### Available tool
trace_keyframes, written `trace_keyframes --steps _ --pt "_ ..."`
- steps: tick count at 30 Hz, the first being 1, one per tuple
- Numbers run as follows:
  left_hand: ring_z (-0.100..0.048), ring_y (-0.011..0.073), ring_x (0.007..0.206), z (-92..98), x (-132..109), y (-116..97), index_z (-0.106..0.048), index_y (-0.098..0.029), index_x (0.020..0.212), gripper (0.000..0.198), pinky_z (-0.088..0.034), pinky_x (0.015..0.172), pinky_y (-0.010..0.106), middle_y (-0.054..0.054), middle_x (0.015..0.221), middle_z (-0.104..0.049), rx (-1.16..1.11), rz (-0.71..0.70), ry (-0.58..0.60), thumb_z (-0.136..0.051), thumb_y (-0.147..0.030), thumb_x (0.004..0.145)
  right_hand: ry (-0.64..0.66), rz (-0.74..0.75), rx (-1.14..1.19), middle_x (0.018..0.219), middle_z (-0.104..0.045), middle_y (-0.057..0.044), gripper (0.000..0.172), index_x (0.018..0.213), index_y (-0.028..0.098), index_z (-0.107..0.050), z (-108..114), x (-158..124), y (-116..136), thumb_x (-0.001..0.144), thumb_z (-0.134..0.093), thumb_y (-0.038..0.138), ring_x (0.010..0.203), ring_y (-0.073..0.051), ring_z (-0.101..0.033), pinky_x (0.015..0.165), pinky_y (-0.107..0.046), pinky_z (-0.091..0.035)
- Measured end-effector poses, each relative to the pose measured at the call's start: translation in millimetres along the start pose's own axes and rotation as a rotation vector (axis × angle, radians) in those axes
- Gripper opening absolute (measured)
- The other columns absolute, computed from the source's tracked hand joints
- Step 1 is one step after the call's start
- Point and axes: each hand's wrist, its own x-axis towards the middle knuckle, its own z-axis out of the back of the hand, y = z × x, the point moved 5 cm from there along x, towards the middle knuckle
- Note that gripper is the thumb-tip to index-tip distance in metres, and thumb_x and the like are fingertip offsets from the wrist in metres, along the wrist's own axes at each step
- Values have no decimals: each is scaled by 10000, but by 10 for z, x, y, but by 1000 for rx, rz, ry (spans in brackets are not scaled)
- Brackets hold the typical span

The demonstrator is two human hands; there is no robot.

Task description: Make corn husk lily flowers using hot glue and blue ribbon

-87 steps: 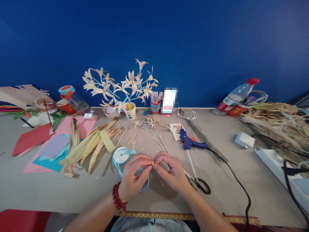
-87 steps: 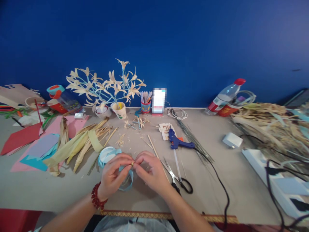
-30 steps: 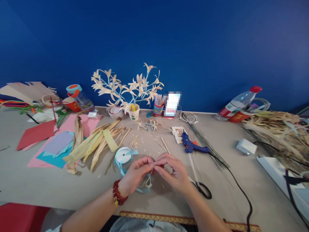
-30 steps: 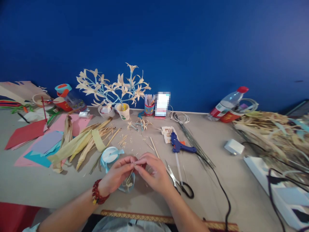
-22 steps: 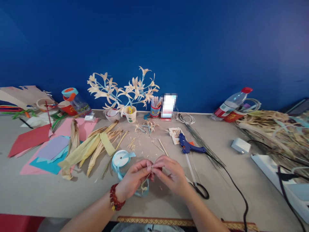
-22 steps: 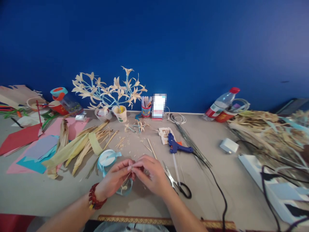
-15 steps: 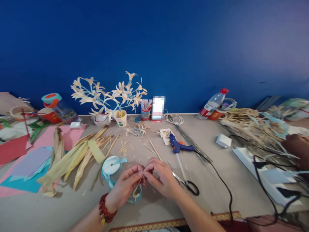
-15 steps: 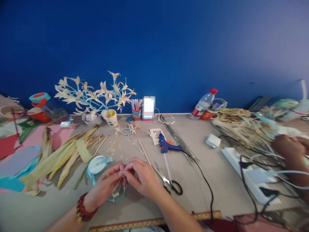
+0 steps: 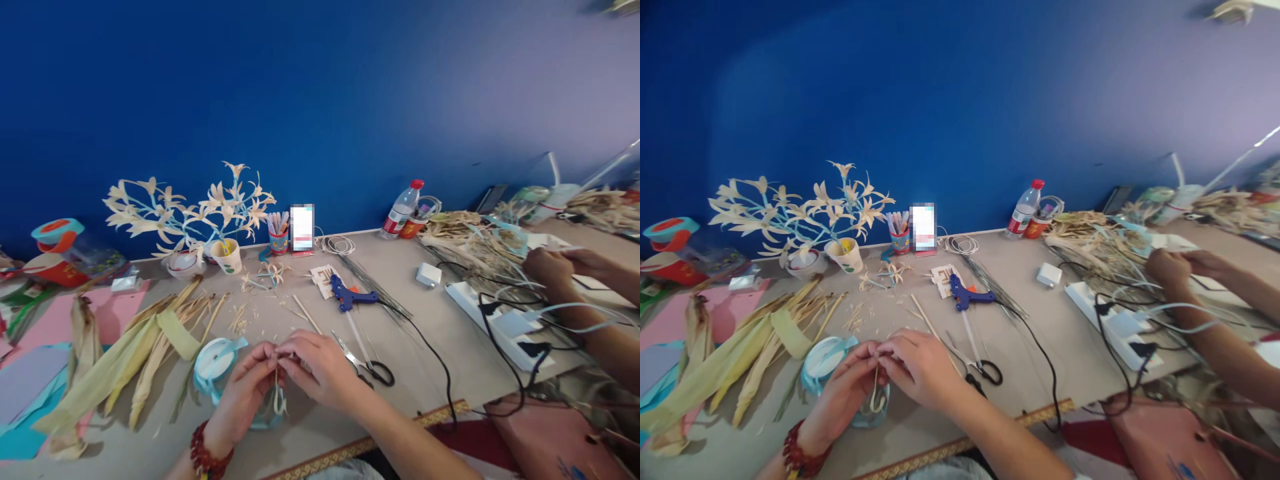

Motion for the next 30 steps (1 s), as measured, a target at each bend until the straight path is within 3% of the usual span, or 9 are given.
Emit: trace_keyframes --steps 3,7,10,13,18,24,30 --pt "-506 129 671 -1 4 -65 -614 -163 735 158 -435 657 249 4 717 -558 44 -63 -39 -664 -272 838 46 -69 -84 1124 -677 -97 328 1239 208 -544 60 -98 18 913 -575 235 955 -209 -633 803 -312 -500" --pt "-493 124 652 6 10 -125 -608 -166 708 185 -423 638 240 2 696 -556 84 -119 -79 -651 -284 845 -29 -197 -192 964 -709 -85 173 1038 202 -642 451 -399 -279 933 -509 238 866 -204 -652 755 -305 -505" --pt "-492 118 648 27 16 -116 -602 -171 706 192 -423 628 228 -5 698 -565 88 -105 -117 -669 -300 831 -96 -513 -356 882 -704 -66 201 955 202 -665 891 -731 -705 933 -480 277 744 -194 -651 649 -289 -489" --pt "-500 111 656 48 19 -84 -608 -177 728 188 -431 644 219 -8 723 -591 113 -87 -150 -695 -320 815 28 -715 -518 845 -710 -40 215 904 211 -667 1105 -978 -924 921 -474 304 734 -191 -656 635 -279 -457" --pt "-524 122 672 65 20 -50 -640 -185 771 185 -428 648 220 -7 721 -605 271 -137 -157 -684 -356 827 361 -754 -802 907 -724 -77 180 875 191 -660 941 -970 -861 886 -517 300 793 -215 -693 613 -264 -442" --pt "-536 138 673 98 39 -64 -662 -179 775 224 -439 659 241 5 728 -610 362 -189 -168 -693 -398 808 461 -746 -888 877 -746 -178 151 812 123 -711 871 -783 -899 749 -575 115 867 -314 -718 690 -325 -491" --pt "-525 140 673 109 46 -93 -654 -179 765 235 -435 655 239 5 721 -595 359 -204 -165 -684 -407 815 474 -791 -912 879 -751 -184 190 880 130 -712 926 -814 -961 763 -562 115 880 -337 -722 690 -354 -499"
